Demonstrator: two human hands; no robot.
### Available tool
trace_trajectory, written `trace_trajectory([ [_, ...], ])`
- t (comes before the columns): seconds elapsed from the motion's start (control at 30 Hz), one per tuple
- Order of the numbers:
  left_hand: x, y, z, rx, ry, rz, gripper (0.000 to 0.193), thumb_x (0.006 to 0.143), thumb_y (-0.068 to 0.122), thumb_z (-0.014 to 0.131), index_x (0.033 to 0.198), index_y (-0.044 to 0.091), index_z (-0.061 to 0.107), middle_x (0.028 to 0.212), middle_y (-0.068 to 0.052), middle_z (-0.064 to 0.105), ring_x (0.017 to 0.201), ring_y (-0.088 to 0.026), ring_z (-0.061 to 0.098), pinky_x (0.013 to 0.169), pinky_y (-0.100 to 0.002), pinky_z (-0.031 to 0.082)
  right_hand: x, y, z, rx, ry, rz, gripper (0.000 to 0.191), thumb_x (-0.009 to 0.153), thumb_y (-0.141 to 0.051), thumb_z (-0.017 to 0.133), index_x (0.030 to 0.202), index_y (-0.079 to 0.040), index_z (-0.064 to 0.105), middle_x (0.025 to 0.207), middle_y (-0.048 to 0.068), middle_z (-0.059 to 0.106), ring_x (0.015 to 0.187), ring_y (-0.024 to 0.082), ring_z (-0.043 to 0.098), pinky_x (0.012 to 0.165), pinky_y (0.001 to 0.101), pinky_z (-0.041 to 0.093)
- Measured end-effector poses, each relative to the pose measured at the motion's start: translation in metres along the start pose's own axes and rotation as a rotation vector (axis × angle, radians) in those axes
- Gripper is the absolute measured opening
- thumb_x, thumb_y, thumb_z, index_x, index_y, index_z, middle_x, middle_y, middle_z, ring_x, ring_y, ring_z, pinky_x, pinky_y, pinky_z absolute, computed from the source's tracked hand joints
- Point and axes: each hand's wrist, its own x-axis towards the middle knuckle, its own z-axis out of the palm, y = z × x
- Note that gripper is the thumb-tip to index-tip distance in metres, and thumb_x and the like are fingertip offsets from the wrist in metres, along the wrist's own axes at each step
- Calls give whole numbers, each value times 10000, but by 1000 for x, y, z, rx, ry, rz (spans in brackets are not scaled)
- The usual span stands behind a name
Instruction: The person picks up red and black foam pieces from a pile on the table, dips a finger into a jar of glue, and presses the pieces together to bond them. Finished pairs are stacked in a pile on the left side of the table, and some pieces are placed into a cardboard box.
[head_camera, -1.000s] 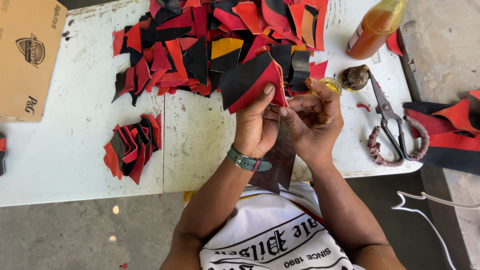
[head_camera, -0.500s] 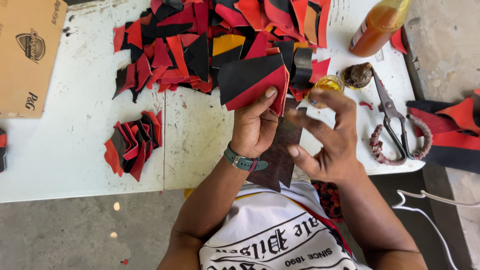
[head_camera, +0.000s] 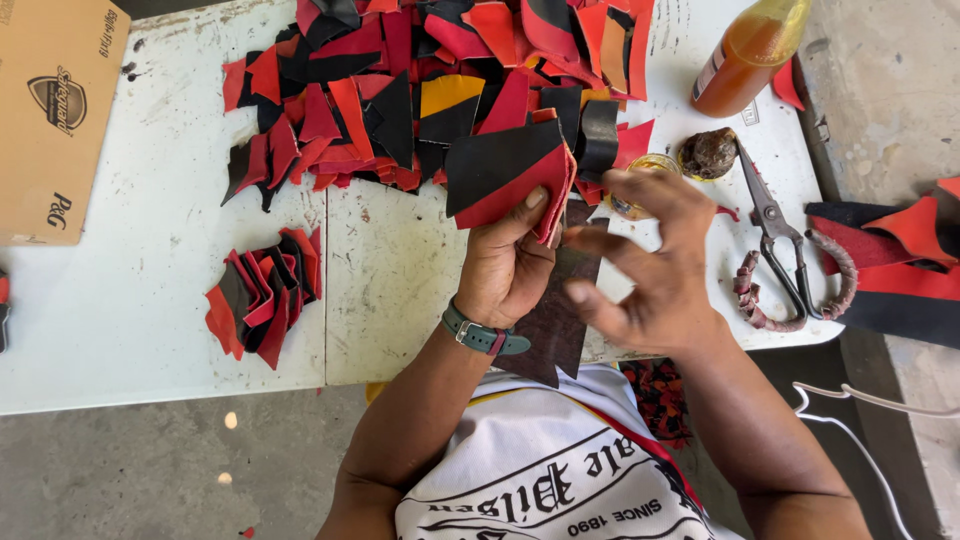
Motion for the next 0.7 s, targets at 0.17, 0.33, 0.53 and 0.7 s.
trace_trajectory([
  [0.17,0,0,2,10,40,27,188,997,-12,699,1177,35,671,1120,-74,726,984,-146,718,834,-255,589,3,-4,2,277,-56,65,608,937,-531,679,1381,-116,656,1564,268,339,1477,447,320,1257,577,274],
  [0.33,-3,0,5,74,48,73,219,992,-24,690,1202,29,656,1170,-80,715,1073,-156,708,953,-282,594,-3,-4,0,99,-63,103,552,911,-472,690,1356,-145,720,1598,249,361,1489,422,338,1275,561,260],
  [0.53,1,1,0,129,31,186,321,969,-69,699,1262,47,642,1223,-67,687,1113,-169,684,969,-314,579,-6,-2,-9,84,-113,75,417,863,-391,791,1182,-125,762,1507,199,473,1428,382,401,1213,544,307],
  [0.7,4,8,-11,143,75,204,363,951,-101,701,1277,44,630,1279,-62,675,1174,-164,666,1019,-295,565,5,47,-44,-369,-237,257,330,829,-271,850,1126,-146,781,1416,53,613,1360,327,465,1144,483,331],
])
